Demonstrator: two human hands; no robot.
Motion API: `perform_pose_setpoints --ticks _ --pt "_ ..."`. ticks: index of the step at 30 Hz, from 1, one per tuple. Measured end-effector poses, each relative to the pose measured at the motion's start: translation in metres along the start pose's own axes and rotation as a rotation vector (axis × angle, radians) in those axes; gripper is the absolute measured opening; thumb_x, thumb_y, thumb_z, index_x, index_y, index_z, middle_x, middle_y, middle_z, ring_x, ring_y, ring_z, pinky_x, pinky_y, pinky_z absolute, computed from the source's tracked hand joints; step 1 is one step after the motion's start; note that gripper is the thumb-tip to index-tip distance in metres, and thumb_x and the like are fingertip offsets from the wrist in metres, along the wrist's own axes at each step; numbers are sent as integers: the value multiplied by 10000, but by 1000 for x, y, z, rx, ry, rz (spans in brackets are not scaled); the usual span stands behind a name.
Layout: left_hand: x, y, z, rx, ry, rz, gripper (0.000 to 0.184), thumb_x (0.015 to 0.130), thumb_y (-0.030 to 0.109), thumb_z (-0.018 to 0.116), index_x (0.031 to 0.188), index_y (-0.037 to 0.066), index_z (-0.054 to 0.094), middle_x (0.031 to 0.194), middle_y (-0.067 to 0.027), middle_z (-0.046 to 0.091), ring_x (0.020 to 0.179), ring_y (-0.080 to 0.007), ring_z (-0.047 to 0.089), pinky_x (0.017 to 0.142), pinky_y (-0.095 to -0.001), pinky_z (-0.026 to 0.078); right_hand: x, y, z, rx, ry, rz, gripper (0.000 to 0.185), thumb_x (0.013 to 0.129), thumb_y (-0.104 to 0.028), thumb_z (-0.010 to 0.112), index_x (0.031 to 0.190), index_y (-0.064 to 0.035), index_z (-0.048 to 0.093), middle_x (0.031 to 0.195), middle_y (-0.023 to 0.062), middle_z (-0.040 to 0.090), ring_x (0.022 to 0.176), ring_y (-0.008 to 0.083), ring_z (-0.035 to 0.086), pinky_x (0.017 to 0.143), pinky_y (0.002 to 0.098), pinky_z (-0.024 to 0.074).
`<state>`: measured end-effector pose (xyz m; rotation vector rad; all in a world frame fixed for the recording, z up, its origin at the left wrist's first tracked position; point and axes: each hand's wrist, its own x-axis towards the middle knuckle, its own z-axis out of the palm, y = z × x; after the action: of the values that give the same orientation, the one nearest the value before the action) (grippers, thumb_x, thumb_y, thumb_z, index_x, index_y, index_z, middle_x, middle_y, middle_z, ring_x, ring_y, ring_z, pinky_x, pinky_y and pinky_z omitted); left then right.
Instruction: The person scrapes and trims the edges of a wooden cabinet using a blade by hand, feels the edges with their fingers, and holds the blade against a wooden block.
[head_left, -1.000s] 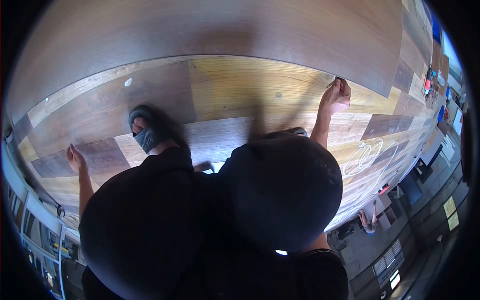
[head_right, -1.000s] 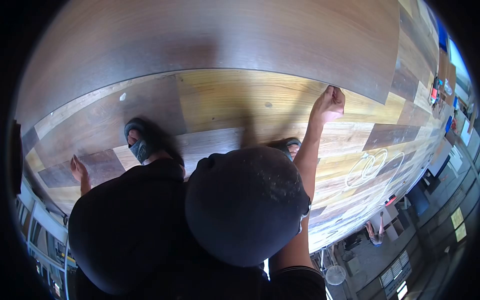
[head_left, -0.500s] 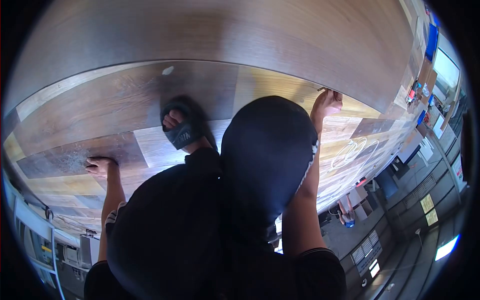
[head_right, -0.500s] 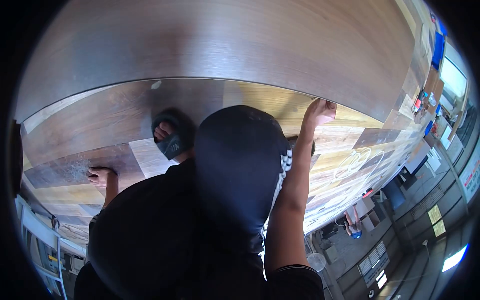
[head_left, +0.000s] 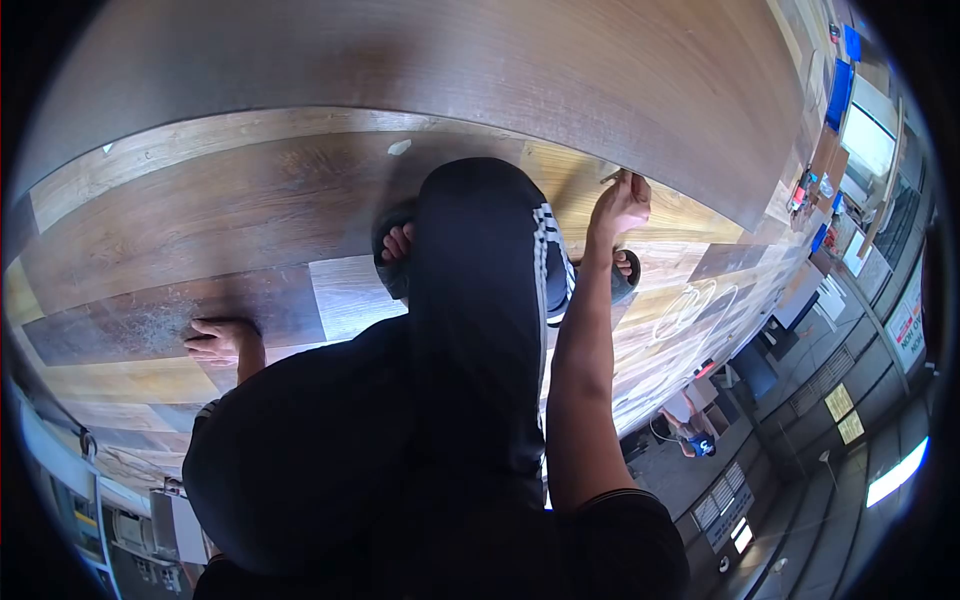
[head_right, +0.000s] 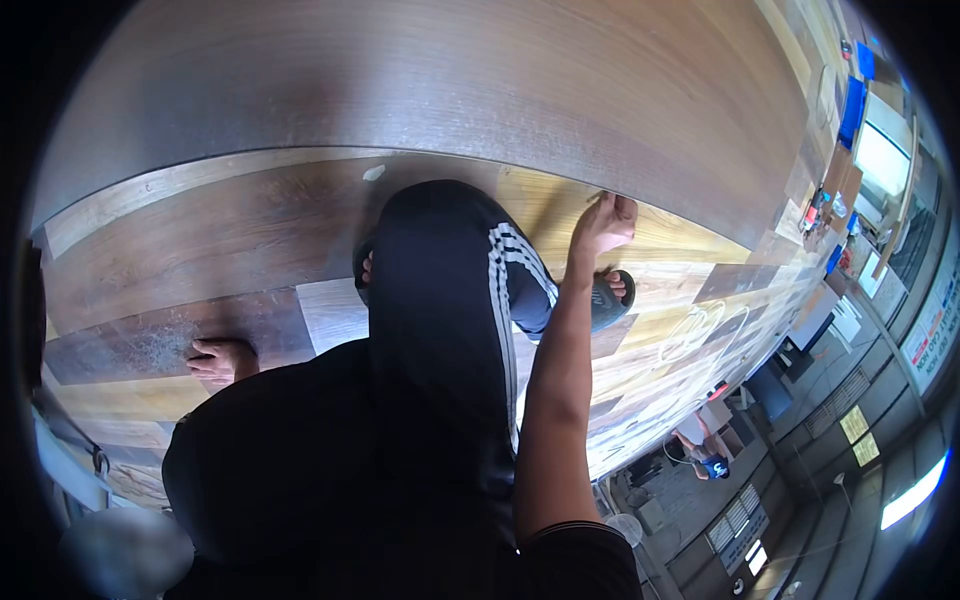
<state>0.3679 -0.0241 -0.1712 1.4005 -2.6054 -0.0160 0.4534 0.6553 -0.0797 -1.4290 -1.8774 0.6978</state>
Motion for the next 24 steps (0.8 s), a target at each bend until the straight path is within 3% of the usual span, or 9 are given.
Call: perform_pose_setpoints --ticks 3,4,8,13,16,19,20,23,24 --pt "0 -1 0 0 6 -21 877 1051 721 402 1624 58 425 1699 -162 381 1587 -328 321 1300 -494 221 -20 -21 15 83 10 -19 238 921 -55 695 707 46 669 628 97 668 564 142 590 563 319 491" --pt "1 -3 1 -2 7 -26 874 1050 720 406 1623 60 428 1698 -162 384 1586 -328 323 1298 -496 223 -24 -26 17 -95 14 40 232 919 -62 707 715 46 696 647 102 677 586 146 606 592 337 497" --pt "7 -13 17 -13 8 -46 863 1046 716 425 1617 67 440 1693 -163 392 1581 -330 333 1294 -503 229 -47 -43 28 -214 -47 -1 188 907 -68 697 985 59 812 851 121 767 767 176 683 750 337 542" --pt "-7 11 7 -12 40 -66 850 1042 710 448 1609 77 456 1687 -165 403 1575 -333 345 1288 -512 237 -74 -91 40 -176 -176 -61 173 926 -91 726 1017 19 823 935 116 775 833 164 697 796 326 545" --pt "0 -3 15 6 68 -84 842 1039 707 462 1604 83 465 1683 -165 409 1571 -335 352 1285 -517 242 -83 -112 34 -7 -599 74 151 934 -94 782 1006 37 803 962 117 794 888 134 720 816 264 551" --pt "9 -15 19 14 94 -101 834 1037 704 476 1600 89 474 1679 -166 416 1568 -336 360 1281 -523 247 -57 -94 -4 250 -570 136 150 959 -36 760 1075 52 796 982 107 797 905 136 723 851 260 571" --pt "13 -15 5 11 102 -105 832 1036 703 480 1598 91 477 1678 -166 418 1566 -337 362 1280 -525 248 -37 -78 -19 243 -507 171 162 980 11 707 1111 55 790 1046 142 787 947 178 735 868 335 649" --pt "2 -1 11 3 114 -75 824 1033 700 494 1594 97 486 1674 -167 424 1563 -338 369 1277 -530 253 36 -20 -76 -115 -239 173 138 1002 -40 692 1073 22 792 1007 155 784 862 204 761 725 341 675" --pt "2 1 4 -3 120 -59 821 1032 699 499 1592 99 489 1672 -167 426 1561 -339 372 1275 -532 254 64 26 -96 -23 -176 143 150 1011 -71 693 1081 29 780 994 152 781 832 206 765 704 333 667"
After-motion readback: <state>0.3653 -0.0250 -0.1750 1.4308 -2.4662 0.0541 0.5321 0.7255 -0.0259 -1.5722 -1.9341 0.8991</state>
